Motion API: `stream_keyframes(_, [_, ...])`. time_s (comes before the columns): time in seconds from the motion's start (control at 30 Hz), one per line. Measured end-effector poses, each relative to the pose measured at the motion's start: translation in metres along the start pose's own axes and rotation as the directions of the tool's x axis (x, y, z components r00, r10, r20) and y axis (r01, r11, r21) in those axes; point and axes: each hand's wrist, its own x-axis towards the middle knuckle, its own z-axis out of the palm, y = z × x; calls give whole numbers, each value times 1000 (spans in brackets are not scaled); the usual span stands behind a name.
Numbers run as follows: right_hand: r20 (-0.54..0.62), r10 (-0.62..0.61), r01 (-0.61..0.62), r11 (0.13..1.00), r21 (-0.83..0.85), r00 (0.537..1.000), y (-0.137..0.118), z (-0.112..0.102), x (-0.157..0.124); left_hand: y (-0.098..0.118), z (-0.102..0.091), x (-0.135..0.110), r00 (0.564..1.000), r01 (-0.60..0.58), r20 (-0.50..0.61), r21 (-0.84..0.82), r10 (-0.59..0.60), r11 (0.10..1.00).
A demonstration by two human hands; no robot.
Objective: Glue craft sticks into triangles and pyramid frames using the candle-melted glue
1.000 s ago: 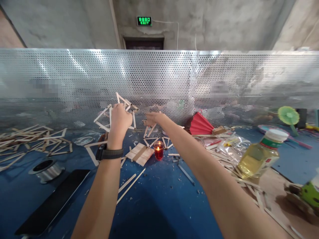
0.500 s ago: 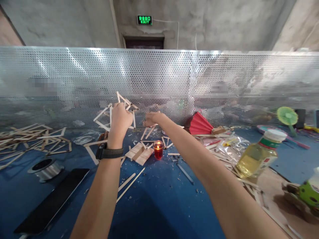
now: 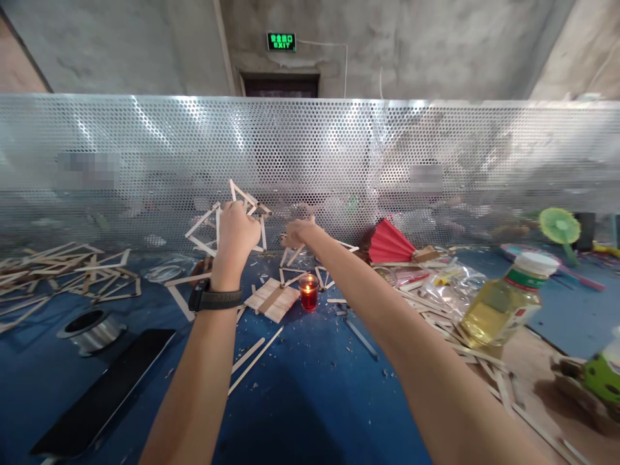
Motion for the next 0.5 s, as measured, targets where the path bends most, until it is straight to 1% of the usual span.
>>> stream_keyframes(0.1, [58,16,-19,999,43,998,-3,-5,-6,0,-1,0,1000,5,-1,-17,-5,1000])
stream_keyframes(0.17, [51,17,-20,998,59,999,-3,-10,-11,-1,-1,0,1000,4,-11,-28,-4,1000])
stream_keyframes(0.37, [-116,44,-36,997,74,992,8,-33,-35,-1,-6,5,997,-22,-76,-68,17,997])
stream_keyframes(0.43, [-194,58,-32,990,136,979,11,-37,-46,1,-11,6,995,-38,-99,-88,29,995])
stream_keyframes(0.5, [-307,67,14,967,253,949,11,-37,-58,6,-17,7,993,-52,-113,-120,39,991])
